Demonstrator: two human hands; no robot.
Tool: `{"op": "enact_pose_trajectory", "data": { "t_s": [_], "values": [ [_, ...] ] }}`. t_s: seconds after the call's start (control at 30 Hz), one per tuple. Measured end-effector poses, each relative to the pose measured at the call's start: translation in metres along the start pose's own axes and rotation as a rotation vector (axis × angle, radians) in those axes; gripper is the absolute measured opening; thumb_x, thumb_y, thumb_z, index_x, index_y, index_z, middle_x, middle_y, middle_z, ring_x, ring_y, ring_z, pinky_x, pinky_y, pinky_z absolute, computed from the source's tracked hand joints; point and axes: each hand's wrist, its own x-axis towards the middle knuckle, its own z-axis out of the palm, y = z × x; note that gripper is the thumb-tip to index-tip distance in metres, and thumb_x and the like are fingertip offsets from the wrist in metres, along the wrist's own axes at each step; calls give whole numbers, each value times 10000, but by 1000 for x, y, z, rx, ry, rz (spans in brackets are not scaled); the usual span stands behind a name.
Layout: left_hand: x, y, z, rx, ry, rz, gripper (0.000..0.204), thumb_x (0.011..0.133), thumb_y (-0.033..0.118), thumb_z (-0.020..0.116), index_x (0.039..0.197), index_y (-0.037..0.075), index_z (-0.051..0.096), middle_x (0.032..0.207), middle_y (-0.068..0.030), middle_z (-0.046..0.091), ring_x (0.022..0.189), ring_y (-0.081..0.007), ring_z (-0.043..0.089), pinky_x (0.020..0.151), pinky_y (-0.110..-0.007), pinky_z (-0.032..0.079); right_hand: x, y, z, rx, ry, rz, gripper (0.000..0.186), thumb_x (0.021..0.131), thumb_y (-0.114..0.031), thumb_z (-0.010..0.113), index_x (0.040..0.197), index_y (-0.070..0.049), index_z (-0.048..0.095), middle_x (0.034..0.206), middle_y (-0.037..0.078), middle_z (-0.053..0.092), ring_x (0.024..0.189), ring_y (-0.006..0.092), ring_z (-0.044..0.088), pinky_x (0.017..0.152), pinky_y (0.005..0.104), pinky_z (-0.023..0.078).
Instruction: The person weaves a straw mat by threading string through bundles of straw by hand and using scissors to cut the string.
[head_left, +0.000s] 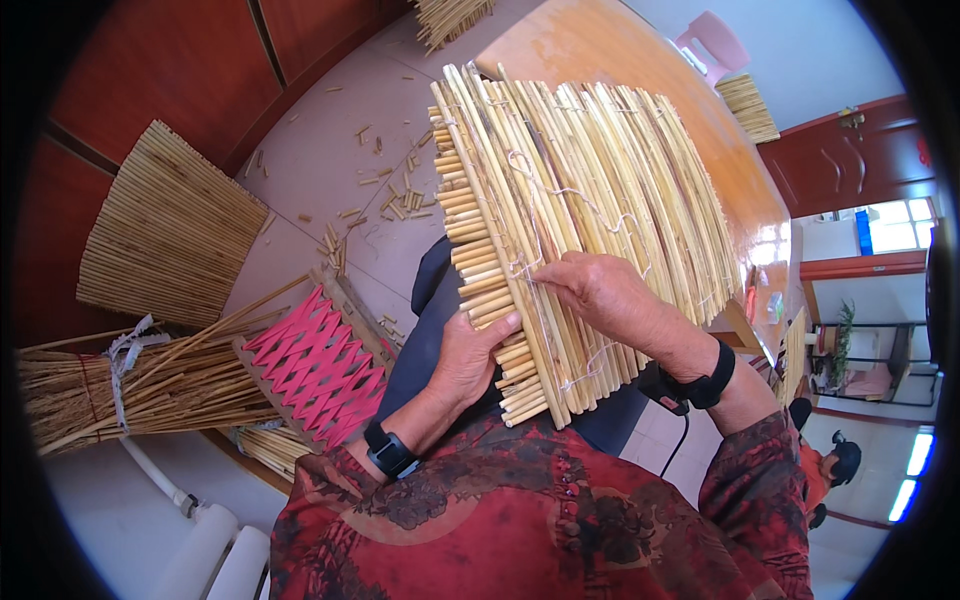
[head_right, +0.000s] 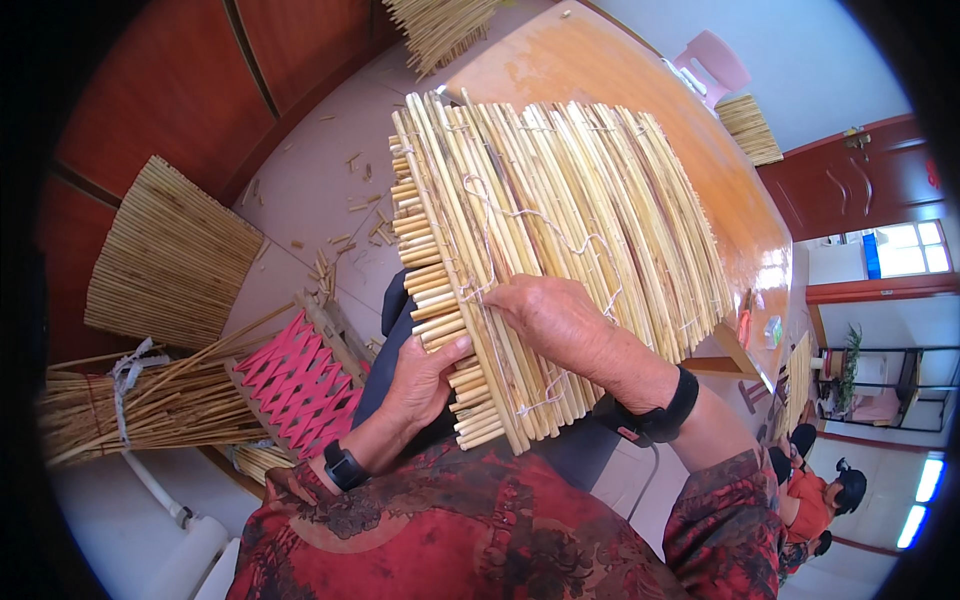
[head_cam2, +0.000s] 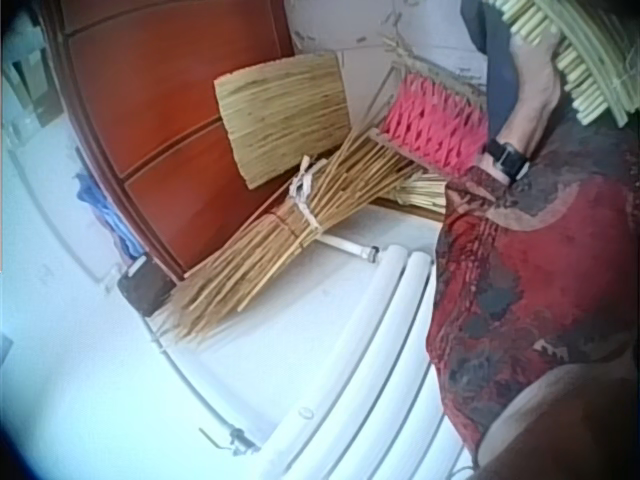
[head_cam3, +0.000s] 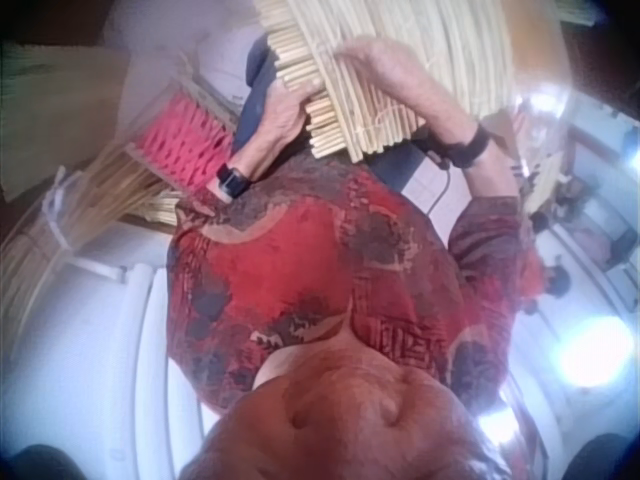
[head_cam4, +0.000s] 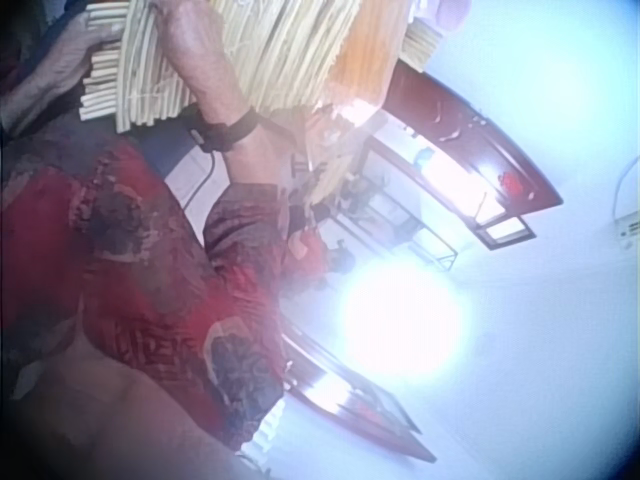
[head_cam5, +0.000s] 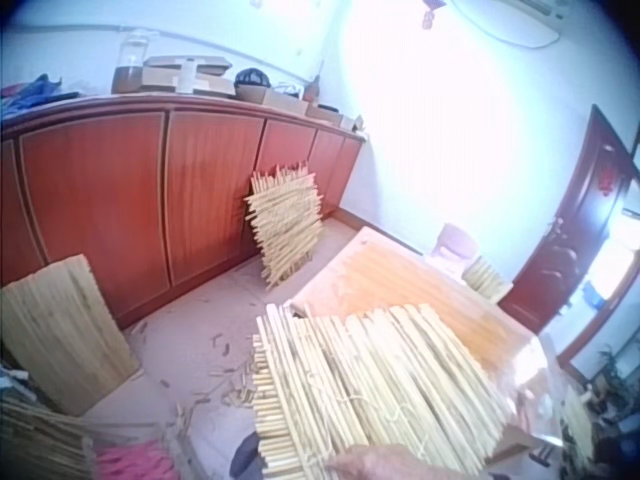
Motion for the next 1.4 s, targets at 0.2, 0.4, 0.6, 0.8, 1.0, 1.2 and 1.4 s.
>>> {"op": "enact_pose_trajectory", "data": {
  "t_s": [0.2, 0.4, 0.6, 0.8, 1.0, 1.2, 1.4],
  "values": [
    [3, -2, -2, 3, 23, 20, 380, 794, 47, 587, 1136, 0, 430, 1067, -70, 531, 956, -148, 534, 824, -293, 454, 2, 1, -1, 26, -26, 15, 162, 785, -146, 514, 905, -96, 610, 765, 127, 602, 721, 304, 589, 612, 392, 471],
    [4, 8, -2, -86, 33, -20, 376, 895, 317, 442, 1119, 16, 458, 1020, -53, 553, 910, -129, 553, 727, -266, 485, 7, -5, -14, 20, -99, 28, 175, 780, -136, 509, 897, -88, 631, 785, 142, 613, 730, 305, 594, 623, 394, 473],
    [7, 10, -1, -4, 74, -10, 446, 906, 395, 373, 1103, 8, 477, 990, -67, 561, 849, -120, 575, 650, -245, 502, 10, -6, -17, -17, -123, 9, 172, 767, -116, 508, 865, -71, 642, 752, 163, 606, 704, 321, 592, 611, 400, 470],
    [7, 8, -3, 62, 80, 15, 451, 907, 396, 367, 1083, 1, 493, 967, -66, 569, 820, -104, 578, 638, -219, 498, 14, -5, -20, -3, -172, 17, 168, 761, -109, 522, 869, -73, 646, 763, 159, 609, 721, 318, 594, 625, 390, 474],
    [7, 7, -6, 135, 61, 14, 472, 913, 405, 343, 1098, -6, 484, 961, -58, 566, 788, -85, 565, 612, -192, 472, 16, -5, -24, 5, -202, 12, 169, 773, -129, 524, 877, -77, 647, 787, 148, 616, 744, 307, 598, 645, 380, 477],
    [6, 10, -4, 135, 59, 15, 467, 913, 404, 334, 1095, -2, 476, 960, -67, 572, 807, -116, 579, 649, -237, 492, 16, -5, -25, 9, -202, 8, 177, 786, -148, 519, 890, -83, 646, 801, 146, 616, 757, 308, 597, 651, 379, 475],
    [6, 12, -3, 155, 65, -5, 466, 913, 408, 334, 1100, 6, 474, 965, -64, 569, 821, -117, 578, 661, -240, 491, 20, -5, -28, 15, -241, 25, 180, 788, -154, 522, 901, -92, 646, 810, 149, 615, 768, 311, 594, 662, 381, 473]
  ]
}}
